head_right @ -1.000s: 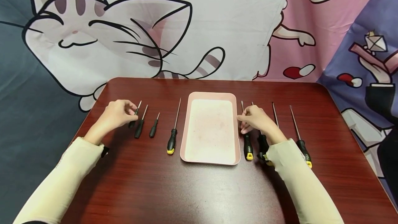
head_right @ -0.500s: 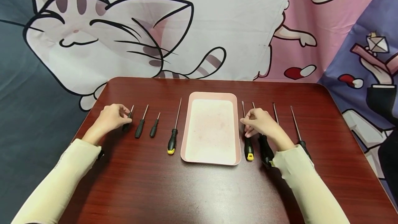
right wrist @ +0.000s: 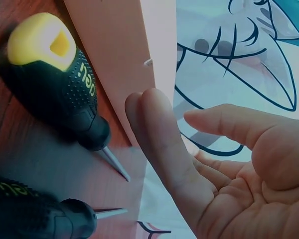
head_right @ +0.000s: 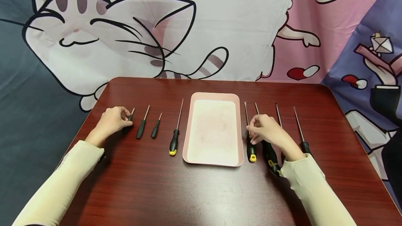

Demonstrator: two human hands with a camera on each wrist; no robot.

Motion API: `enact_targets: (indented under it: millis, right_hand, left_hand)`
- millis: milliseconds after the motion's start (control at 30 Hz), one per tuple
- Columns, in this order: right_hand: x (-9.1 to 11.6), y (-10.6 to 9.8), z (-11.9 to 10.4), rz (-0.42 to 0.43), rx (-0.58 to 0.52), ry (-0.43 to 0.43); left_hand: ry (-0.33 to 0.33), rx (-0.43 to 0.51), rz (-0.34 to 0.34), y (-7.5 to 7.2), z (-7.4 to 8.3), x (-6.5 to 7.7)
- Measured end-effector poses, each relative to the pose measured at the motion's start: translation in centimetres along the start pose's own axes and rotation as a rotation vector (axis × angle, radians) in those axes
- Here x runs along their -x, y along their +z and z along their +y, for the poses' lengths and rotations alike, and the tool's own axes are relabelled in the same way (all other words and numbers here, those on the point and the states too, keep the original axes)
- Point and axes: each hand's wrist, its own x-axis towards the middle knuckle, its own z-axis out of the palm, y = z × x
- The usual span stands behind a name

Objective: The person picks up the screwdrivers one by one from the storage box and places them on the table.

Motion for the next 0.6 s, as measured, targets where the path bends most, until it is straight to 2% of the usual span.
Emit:
enact_targets:
  millis: [267,467,600]
  right_hand:
    - [0.7,0.1,0.4,0.001,0.001,-0.01]
    - [1.2,0.4,0.6,0.016,0.012,-0.017]
    - [1.7,0.6,0.4,0.073,0.123,-0.052]
  left_hand:
    - [0.007,-0.025,0.0,0.4,-0.2,-0.2]
    - [-0.003,-0.056,-0.031,0.4,-0.2,0.0]
    - [-0.038,-0.109,-0.04,0.3,0.3,0.5]
